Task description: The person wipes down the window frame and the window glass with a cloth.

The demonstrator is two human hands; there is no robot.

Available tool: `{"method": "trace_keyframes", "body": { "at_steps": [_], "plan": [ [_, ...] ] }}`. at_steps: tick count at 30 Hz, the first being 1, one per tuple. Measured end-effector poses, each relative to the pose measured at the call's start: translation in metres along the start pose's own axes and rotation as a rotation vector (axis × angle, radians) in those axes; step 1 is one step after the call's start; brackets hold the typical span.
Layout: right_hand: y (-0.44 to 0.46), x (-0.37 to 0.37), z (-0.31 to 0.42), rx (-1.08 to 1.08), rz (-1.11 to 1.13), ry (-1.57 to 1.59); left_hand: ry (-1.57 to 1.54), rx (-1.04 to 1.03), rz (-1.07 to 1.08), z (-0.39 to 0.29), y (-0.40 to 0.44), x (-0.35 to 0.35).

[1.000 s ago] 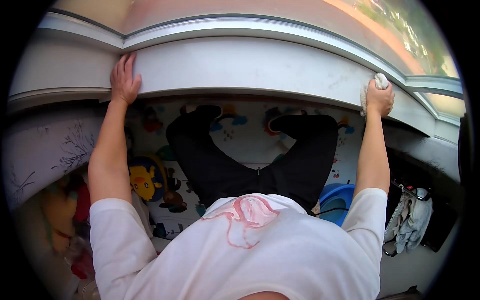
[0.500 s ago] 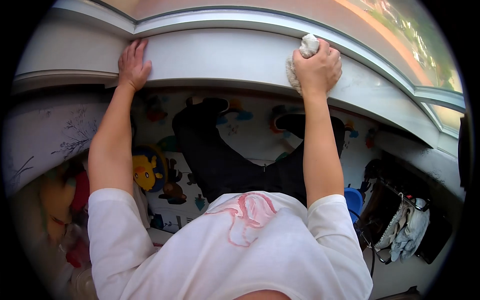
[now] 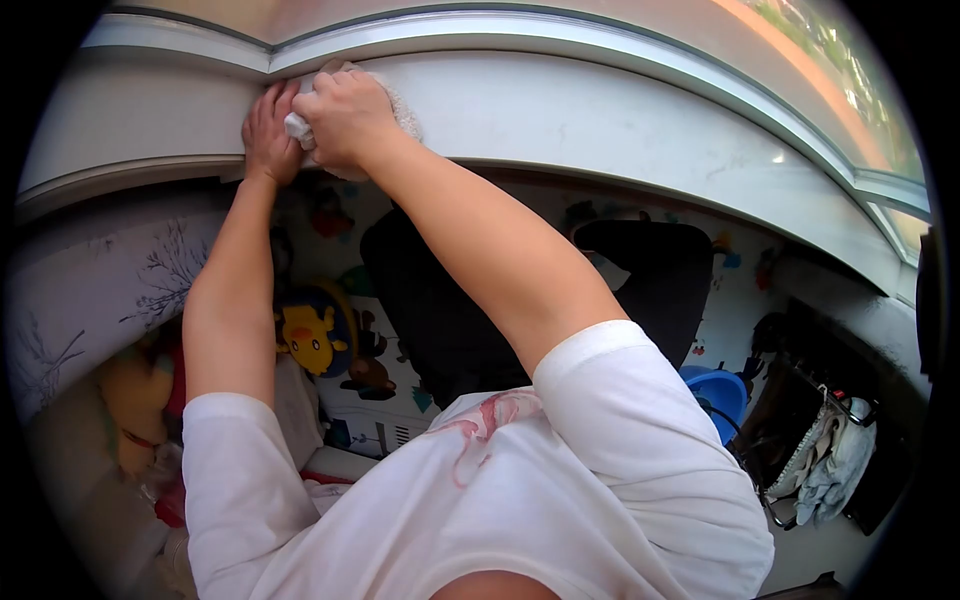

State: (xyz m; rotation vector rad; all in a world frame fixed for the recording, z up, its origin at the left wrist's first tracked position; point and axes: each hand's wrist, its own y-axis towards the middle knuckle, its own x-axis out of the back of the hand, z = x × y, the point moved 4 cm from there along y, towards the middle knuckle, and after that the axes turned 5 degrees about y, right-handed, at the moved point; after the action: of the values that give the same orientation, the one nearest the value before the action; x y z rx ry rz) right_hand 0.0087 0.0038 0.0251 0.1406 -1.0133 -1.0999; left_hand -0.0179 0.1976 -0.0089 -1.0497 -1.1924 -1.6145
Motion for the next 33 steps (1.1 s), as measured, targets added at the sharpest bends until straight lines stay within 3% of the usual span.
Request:
{"method": "trace_keyframes", "body": {
  "at_steps": [9, 16, 19, 24, 27, 31, 33],
  "plan": [
    [-0.031, 0.037, -0.006, -0.009, 0.103, 0.172, -0.050, 0.031, 0.000, -0.001, -0.001, 0.002],
    [-0.120, 0.166, -0.045, -0.146, -0.156, 0.028, -0.033, 0.054, 0.016, -0.004, -0.001, 0.003],
    [-0.171, 0.255, -0.093, -0.354, -0.331, -0.162, -0.006, 0.071, 0.030, -0.002, 0.000, 0.002],
    [-0.283, 0.421, -0.189, -0.879, -0.797, -0.532, 0.011, 0.024, -0.021, 0.007, -0.003, -0.008],
    [-0.299, 0.459, -0.202, -1.084, -1.054, -0.517, 0.014, 0.027, -0.004, 0.009, -0.003, -0.013],
    [-0.266, 0.418, -0.196, -1.022, -0.733, -0.900, 0.019, 0.021, 0.005, 0.005, -0.002, -0.007],
    [-0.248, 0.396, -0.182, -0.994, -0.724, -0.817, 0.028, 0.015, 0.008, 0.008, -0.001, -0.004]
  ]
}}
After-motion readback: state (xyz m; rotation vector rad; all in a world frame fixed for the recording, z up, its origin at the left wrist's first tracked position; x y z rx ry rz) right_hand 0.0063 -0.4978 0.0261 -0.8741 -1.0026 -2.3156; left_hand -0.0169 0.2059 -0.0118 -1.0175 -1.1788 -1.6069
